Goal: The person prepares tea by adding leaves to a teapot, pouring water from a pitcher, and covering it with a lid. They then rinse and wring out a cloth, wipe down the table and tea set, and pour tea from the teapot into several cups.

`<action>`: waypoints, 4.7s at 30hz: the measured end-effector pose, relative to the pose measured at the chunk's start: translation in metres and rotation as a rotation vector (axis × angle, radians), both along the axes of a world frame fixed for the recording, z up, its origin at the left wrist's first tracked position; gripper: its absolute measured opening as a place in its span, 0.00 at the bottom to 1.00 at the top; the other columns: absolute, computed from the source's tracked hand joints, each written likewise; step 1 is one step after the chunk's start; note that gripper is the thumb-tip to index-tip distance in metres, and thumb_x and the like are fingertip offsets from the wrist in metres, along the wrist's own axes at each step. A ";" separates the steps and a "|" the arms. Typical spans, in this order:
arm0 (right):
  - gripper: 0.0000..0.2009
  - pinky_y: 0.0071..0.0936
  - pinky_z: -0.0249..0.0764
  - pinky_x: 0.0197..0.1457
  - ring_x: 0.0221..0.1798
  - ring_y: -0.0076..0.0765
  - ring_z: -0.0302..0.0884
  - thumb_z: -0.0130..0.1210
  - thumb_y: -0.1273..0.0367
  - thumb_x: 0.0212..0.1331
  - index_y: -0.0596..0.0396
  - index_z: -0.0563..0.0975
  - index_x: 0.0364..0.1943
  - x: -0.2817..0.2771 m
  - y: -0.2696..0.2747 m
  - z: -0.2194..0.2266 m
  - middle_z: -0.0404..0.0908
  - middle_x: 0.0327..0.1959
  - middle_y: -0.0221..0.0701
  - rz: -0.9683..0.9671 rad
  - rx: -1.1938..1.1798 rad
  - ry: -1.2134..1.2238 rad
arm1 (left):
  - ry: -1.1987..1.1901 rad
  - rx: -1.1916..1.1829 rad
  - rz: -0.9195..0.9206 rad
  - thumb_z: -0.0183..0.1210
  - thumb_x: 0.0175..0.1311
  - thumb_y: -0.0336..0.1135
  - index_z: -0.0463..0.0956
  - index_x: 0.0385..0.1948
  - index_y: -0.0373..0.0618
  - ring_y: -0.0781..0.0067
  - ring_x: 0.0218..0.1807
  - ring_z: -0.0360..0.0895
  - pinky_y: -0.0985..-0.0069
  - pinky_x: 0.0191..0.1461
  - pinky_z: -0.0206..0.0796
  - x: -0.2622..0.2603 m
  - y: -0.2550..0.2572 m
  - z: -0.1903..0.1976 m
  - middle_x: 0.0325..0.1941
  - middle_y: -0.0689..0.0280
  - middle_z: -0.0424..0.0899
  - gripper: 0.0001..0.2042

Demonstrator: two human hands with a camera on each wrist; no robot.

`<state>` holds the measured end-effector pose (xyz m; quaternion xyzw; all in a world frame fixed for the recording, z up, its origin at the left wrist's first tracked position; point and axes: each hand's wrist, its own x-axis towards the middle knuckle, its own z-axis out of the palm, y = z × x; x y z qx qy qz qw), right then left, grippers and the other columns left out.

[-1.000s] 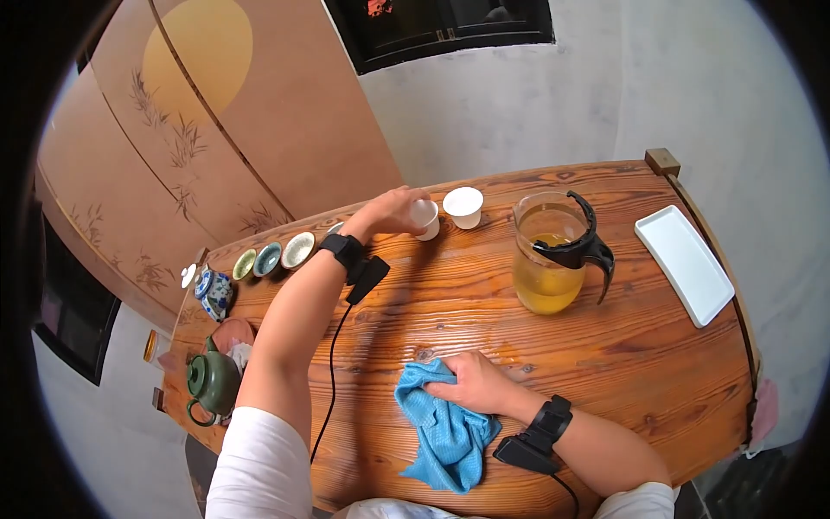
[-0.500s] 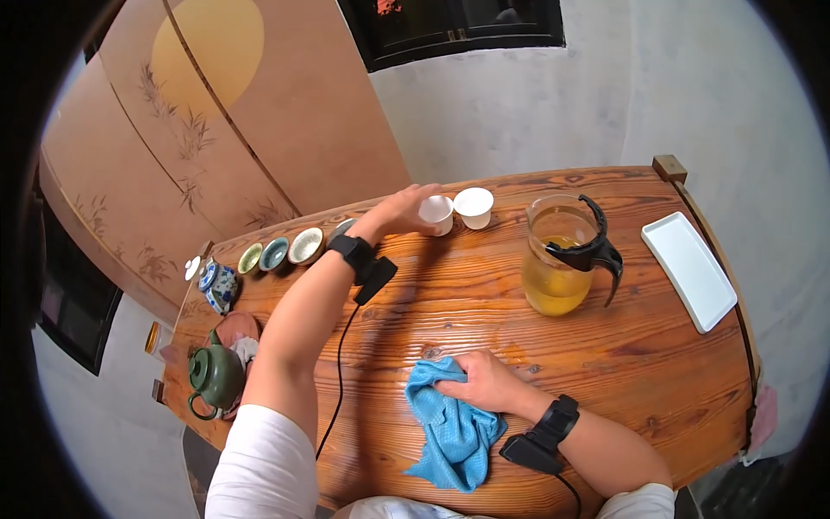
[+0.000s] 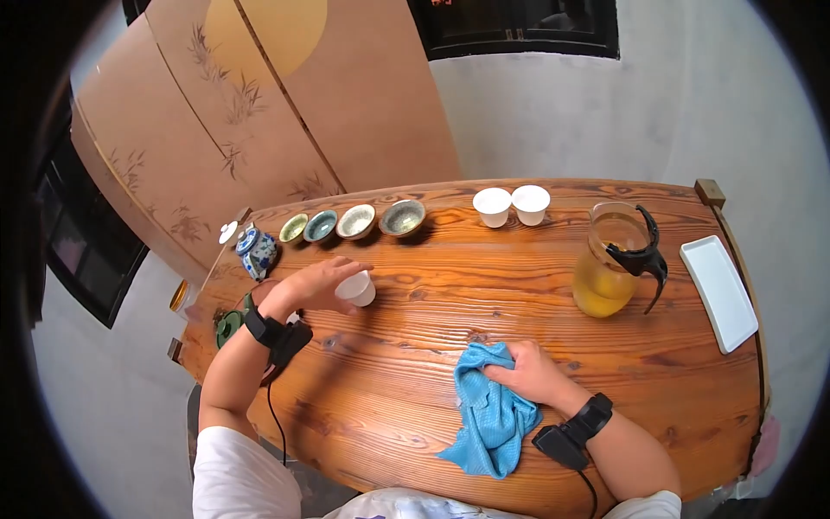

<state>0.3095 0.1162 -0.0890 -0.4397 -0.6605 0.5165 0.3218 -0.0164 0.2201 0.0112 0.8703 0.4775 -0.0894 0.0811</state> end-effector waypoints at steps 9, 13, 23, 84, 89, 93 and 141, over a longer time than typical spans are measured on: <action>0.12 0.25 0.69 0.30 0.24 0.26 0.74 0.57 0.64 0.48 0.61 0.76 0.28 0.003 0.002 -0.006 0.78 0.21 0.34 0.018 0.024 -0.001 | -0.154 0.101 0.006 0.65 0.38 0.37 0.68 0.45 0.53 0.51 0.44 0.71 0.63 0.48 0.64 0.036 0.019 0.000 0.41 0.56 0.71 0.26; 0.13 0.25 0.70 0.31 0.25 0.27 0.74 0.57 0.63 0.47 0.61 0.76 0.28 0.004 0.003 -0.010 0.78 0.22 0.35 0.035 -0.012 -0.025 | -0.217 0.252 -0.079 0.64 0.39 0.36 0.68 0.47 0.53 0.54 0.47 0.70 0.64 0.49 0.63 0.084 0.066 -0.004 0.42 0.57 0.72 0.26; 0.12 0.27 0.70 0.34 0.27 0.31 0.76 0.57 0.64 0.47 0.62 0.76 0.27 0.005 0.003 -0.004 0.79 0.23 0.38 0.063 0.033 -0.001 | -0.146 0.258 -0.058 0.62 0.39 0.38 0.68 0.47 0.54 0.55 0.46 0.71 0.63 0.48 0.64 0.142 0.129 -0.023 0.42 0.57 0.73 0.27; 0.23 0.24 0.63 0.52 0.49 0.30 0.67 0.53 0.72 0.53 0.58 0.62 0.55 -0.084 0.041 -0.004 0.70 0.46 0.34 -0.230 0.152 0.405 | -1.648 -0.263 0.387 0.53 0.58 0.29 0.68 0.36 0.40 0.87 0.35 0.68 0.87 0.38 0.62 0.065 -0.067 -0.114 0.32 0.72 0.72 0.07; 0.24 0.28 0.62 0.54 0.51 0.38 0.67 0.56 0.69 0.49 0.58 0.66 0.53 -0.080 0.039 0.000 0.70 0.46 0.37 -0.021 0.487 0.000 | -1.426 -0.255 0.280 0.52 0.55 0.27 0.67 0.43 0.37 0.85 0.40 0.67 0.84 0.44 0.62 0.063 -0.063 -0.122 0.38 0.70 0.73 0.13; 0.17 0.28 0.66 0.47 0.46 0.38 0.70 0.57 0.68 0.48 0.60 0.71 0.43 -0.082 0.035 0.002 0.71 0.43 0.38 -0.011 0.382 -0.042 | -1.451 -0.347 0.231 0.52 0.58 0.28 0.68 0.45 0.39 0.84 0.43 0.68 0.83 0.46 0.63 0.065 -0.068 -0.116 0.41 0.68 0.74 0.13; 0.13 0.16 0.57 0.25 0.23 0.14 0.57 0.50 0.64 0.57 0.57 0.70 0.21 -0.078 0.030 0.006 0.65 0.17 0.20 -0.002 0.188 0.094 | -1.353 -0.490 0.224 0.51 0.62 0.37 0.73 0.39 0.39 0.89 0.34 0.66 0.88 0.38 0.62 0.067 -0.080 -0.104 0.31 0.74 0.74 0.11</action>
